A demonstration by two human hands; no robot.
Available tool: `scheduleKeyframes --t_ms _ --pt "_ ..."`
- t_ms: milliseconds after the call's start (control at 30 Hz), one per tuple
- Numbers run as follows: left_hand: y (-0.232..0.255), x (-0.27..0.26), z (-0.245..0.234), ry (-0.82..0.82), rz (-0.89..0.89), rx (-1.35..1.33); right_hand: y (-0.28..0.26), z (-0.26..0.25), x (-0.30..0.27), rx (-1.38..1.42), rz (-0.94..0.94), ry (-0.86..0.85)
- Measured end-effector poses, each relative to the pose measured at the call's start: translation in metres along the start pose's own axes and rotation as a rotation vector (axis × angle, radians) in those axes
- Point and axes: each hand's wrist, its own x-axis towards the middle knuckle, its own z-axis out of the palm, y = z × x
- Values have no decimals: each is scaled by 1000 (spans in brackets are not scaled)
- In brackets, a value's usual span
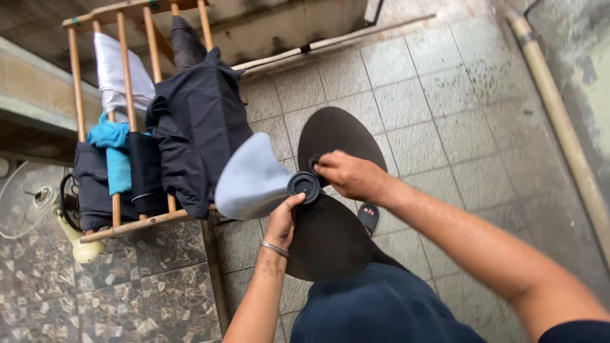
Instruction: The person removes a ceiling fan blade assembly and wipes each blade with a dark cloth. They rotate the assembly to access all sides and the central hub, then continue wiping until the end of the clip.
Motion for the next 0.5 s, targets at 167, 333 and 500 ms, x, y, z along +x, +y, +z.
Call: scheduleKeyframes --t_ms 167,333,500 --pt "-57 28 -6 16 -76 -29 51 -11 -33 -193 458 13" --pt "-84 41 12 21 -172 70 34 13 -82 11 304 -53" --pt "-83 41 35 -49 -351 139 72 -11 -113 -239 711 199"
